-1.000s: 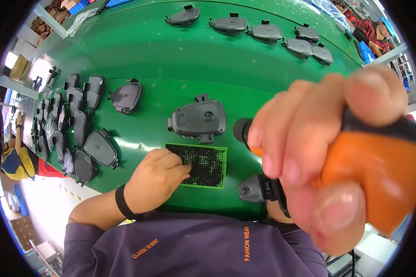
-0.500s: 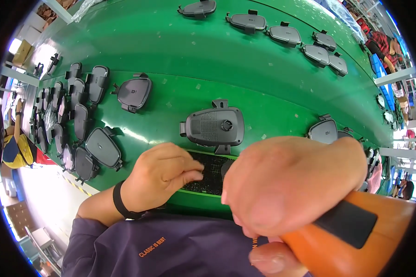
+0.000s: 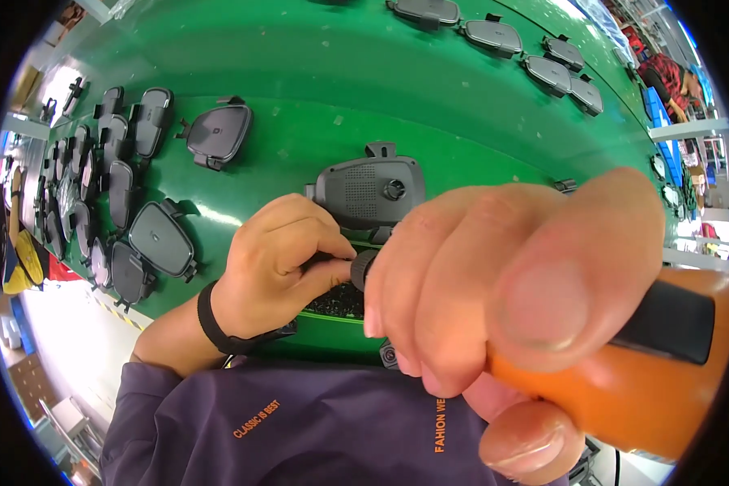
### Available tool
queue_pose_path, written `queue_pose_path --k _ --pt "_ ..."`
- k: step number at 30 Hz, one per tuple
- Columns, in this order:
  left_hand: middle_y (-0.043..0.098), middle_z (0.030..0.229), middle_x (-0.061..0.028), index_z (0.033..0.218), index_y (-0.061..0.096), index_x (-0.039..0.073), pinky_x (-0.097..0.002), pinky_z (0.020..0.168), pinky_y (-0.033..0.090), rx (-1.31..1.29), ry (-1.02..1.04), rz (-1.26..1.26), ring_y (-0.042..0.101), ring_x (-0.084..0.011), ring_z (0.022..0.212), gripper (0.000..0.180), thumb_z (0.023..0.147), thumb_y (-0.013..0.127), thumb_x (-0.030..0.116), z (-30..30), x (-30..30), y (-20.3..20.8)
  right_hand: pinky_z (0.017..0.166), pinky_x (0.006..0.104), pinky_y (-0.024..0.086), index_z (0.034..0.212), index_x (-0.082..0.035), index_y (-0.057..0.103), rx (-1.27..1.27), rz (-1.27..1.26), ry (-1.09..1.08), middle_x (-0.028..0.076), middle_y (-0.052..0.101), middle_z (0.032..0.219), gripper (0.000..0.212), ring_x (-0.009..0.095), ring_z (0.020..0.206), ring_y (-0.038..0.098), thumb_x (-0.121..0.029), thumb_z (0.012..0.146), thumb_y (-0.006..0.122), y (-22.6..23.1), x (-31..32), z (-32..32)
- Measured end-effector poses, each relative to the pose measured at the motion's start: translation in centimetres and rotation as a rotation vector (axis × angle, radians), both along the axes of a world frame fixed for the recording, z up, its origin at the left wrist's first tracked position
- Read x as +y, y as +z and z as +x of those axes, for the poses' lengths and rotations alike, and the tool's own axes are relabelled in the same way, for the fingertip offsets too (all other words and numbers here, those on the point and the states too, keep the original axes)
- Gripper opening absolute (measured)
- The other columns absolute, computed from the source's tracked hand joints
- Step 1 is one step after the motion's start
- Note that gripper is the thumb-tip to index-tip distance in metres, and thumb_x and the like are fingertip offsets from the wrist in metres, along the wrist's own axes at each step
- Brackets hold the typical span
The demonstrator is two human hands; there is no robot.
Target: Use an electric screwdriver to fasten screws into plastic housing components on an assembly line.
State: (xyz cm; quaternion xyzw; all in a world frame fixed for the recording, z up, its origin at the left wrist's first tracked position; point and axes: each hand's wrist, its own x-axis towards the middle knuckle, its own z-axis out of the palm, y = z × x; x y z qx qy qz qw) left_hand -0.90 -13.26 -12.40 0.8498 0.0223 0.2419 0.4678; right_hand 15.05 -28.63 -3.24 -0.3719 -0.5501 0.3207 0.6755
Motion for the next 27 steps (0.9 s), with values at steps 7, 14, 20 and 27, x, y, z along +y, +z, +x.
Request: queue_pose_path --k 7,14,20,27 --pt "0.066 0.087 -0.0087 0.086 0.07 0.003 -0.0383 0.072 0.051 -0.046 -0.071 -0.048 0.064 -0.0276 0.082 0.021 0.07 0.082 0.0 -0.4 0.3 -0.1 0.058 0.0287 0.053 0.124 -0.016 0.047 0.012 0.043 0.026 -0.004 0.06 0.073 0.039 0.012 0.059 0.06 -0.03 0.095 0.07 -0.5 2.1 -1.1" --pt "0.068 0.109 -0.013 0.11 0.071 0.002 -0.0395 0.091 0.05 -0.149 -0.097 0.008 0.064 -0.0306 0.103 0.04 0.072 0.085 0.004 -0.1 1.5 -0.2 0.06 0.0289 0.052 0.126 -0.013 0.047 0.009 0.14 -0.035 -0.003 0.06 0.073 0.042 0.012 0.06 0.059 -0.03 0.094 0.069 -1.4 2.7 -1.1" --pt "0.062 0.127 -0.0209 0.136 0.056 -0.001 -0.0432 0.104 0.047 0.129 0.173 -0.198 0.058 -0.0375 0.123 0.067 0.077 0.084 0.012 0.9 1.6 -1.8 0.068 0.0329 0.048 0.134 -0.009 0.046 -0.037 0.144 -0.062 0.0 0.056 0.077 0.048 0.014 0.065 0.055 -0.033 0.096 0.063 -2.0 4.6 0.7" --pt "0.062 0.127 -0.0236 0.138 0.054 -0.002 -0.0413 0.099 0.051 0.205 0.045 -0.278 0.062 -0.0393 0.116 0.069 0.077 0.084 0.012 1.0 2.1 -2.1 0.07 0.0337 0.048 0.136 -0.008 0.045 -0.049 0.088 -0.033 0.001 0.055 0.077 0.05 0.016 0.067 0.054 -0.035 0.096 0.06 -2.8 5.2 1.2"
